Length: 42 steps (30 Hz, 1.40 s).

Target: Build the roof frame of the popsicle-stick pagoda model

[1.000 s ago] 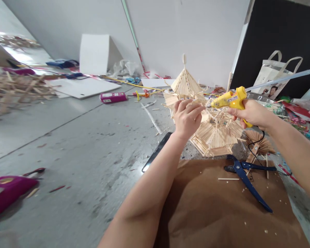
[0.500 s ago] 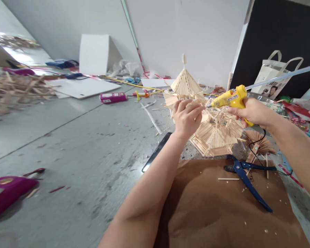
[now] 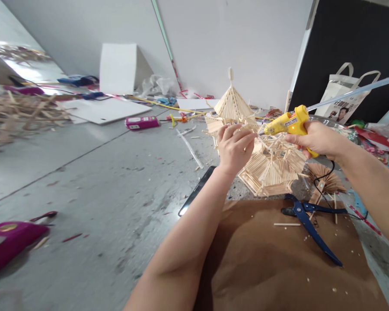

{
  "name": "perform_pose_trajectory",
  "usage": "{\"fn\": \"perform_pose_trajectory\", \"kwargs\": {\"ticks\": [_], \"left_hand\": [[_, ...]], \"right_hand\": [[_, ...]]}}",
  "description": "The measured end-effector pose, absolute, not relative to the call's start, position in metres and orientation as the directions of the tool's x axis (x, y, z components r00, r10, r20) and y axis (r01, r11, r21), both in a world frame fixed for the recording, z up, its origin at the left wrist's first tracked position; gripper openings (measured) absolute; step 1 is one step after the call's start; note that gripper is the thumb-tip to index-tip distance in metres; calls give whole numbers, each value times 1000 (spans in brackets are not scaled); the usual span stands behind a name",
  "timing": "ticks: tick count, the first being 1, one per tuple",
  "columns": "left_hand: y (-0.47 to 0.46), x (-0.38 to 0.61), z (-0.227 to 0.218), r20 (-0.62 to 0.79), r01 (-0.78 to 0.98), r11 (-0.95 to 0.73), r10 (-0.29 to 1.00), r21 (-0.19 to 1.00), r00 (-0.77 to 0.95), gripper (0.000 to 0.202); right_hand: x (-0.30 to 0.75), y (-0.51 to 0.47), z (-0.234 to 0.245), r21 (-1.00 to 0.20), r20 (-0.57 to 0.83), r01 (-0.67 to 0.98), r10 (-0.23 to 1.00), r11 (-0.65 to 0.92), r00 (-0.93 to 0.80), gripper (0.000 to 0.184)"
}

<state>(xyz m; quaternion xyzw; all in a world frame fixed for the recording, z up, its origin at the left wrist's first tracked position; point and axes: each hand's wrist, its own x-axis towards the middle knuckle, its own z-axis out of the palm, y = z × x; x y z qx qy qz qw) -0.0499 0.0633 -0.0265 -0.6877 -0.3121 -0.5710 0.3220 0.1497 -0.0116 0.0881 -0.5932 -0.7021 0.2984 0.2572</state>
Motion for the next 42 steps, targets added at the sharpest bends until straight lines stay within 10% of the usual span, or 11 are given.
{"fn": "perform_pose_trajectory", "kwargs": {"ticks": [42], "left_hand": [[63, -49, -28, 984, 780, -622, 84, -71, 156, 17]], "right_hand": [[148, -9, 86, -715, 11, 687, 985, 127, -171, 30]]}}
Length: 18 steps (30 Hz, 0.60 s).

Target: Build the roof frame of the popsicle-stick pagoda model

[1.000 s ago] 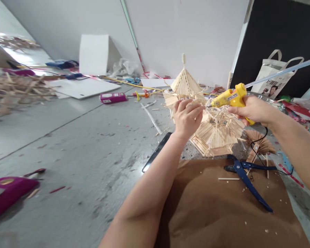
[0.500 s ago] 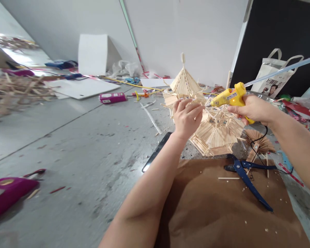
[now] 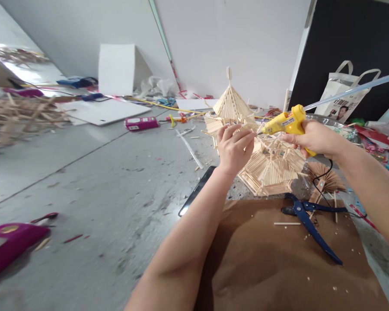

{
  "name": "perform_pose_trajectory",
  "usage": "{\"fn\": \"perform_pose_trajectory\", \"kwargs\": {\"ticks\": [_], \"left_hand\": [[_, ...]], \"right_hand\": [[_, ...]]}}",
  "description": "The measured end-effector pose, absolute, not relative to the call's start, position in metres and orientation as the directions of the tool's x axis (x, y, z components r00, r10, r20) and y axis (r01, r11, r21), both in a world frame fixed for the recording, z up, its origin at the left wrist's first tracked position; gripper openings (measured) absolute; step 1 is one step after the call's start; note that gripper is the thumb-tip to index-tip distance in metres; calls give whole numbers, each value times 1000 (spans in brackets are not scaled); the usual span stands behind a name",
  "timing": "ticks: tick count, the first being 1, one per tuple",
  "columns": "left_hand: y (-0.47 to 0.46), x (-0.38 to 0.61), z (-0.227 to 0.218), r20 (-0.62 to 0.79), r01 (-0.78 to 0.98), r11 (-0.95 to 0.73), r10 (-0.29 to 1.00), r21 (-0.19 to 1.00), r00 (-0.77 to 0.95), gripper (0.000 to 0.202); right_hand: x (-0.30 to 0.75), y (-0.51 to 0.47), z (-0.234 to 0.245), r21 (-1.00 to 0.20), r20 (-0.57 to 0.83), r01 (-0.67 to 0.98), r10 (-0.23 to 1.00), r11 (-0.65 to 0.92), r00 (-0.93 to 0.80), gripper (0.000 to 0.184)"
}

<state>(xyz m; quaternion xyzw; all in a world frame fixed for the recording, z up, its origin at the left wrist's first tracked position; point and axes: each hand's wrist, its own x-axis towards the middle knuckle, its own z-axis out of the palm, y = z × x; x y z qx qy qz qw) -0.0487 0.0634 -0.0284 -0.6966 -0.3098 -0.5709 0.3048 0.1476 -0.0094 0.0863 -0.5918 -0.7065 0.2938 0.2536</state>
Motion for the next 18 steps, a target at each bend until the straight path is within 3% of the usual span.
{"fn": "perform_pose_trajectory", "kwargs": {"ticks": [11, 18], "left_hand": [[61, -49, -26, 986, 771, -631, 56, -88, 159, 16], [61, -49, -27, 985, 771, -630, 58, -92, 165, 18]], "right_hand": [[161, -26, 78, -706, 82, 691, 987, 154, -137, 31], [157, -25, 68, -537, 117, 817, 978, 209, -173, 36]]}}
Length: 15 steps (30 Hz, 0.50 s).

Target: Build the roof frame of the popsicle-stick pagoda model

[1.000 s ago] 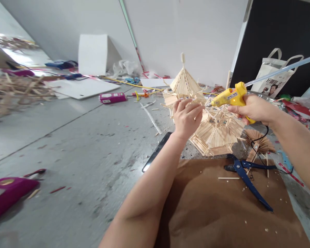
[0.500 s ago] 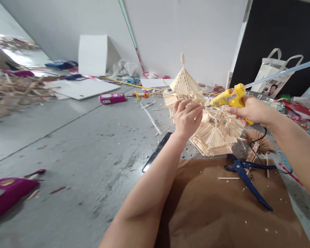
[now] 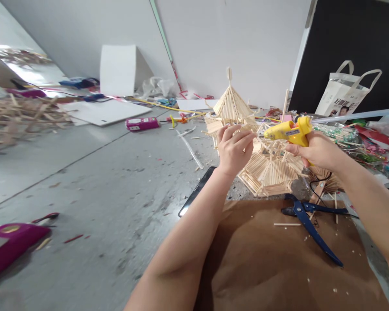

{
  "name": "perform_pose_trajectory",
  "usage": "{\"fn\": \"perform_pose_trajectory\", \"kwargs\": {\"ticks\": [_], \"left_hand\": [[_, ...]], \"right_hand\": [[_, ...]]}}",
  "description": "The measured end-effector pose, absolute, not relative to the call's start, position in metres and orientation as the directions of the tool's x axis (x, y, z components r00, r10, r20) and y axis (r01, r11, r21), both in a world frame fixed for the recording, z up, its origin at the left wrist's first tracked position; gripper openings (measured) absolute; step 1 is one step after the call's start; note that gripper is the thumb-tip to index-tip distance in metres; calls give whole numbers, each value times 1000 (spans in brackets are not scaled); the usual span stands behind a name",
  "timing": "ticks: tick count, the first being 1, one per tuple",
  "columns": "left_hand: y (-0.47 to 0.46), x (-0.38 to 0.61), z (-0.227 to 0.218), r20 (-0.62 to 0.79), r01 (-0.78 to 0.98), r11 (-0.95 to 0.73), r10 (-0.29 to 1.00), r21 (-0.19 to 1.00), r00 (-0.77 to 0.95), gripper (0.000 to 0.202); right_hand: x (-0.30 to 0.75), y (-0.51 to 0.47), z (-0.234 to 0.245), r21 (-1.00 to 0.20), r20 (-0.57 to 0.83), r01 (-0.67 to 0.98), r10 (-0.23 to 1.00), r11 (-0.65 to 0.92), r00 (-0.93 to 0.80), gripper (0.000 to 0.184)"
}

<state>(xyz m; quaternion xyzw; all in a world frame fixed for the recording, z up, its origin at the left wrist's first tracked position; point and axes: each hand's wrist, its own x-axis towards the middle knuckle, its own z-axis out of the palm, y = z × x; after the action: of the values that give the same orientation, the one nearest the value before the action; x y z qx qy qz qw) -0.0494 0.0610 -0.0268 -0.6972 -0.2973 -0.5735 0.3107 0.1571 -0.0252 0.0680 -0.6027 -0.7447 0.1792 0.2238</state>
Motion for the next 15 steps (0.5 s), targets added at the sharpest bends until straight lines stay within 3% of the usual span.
{"fn": "perform_pose_trajectory", "kwargs": {"ticks": [9, 15], "left_hand": [[62, -49, -29, 980, 788, -613, 118, -54, 159, 21], [62, -50, -29, 976, 768, -640, 146, -33, 164, 22]], "right_hand": [[149, -28, 62, -293, 305, 880, 909, 373, -284, 28], [153, -24, 56, -172, 287, 908, 901, 383, -325, 33]]}}
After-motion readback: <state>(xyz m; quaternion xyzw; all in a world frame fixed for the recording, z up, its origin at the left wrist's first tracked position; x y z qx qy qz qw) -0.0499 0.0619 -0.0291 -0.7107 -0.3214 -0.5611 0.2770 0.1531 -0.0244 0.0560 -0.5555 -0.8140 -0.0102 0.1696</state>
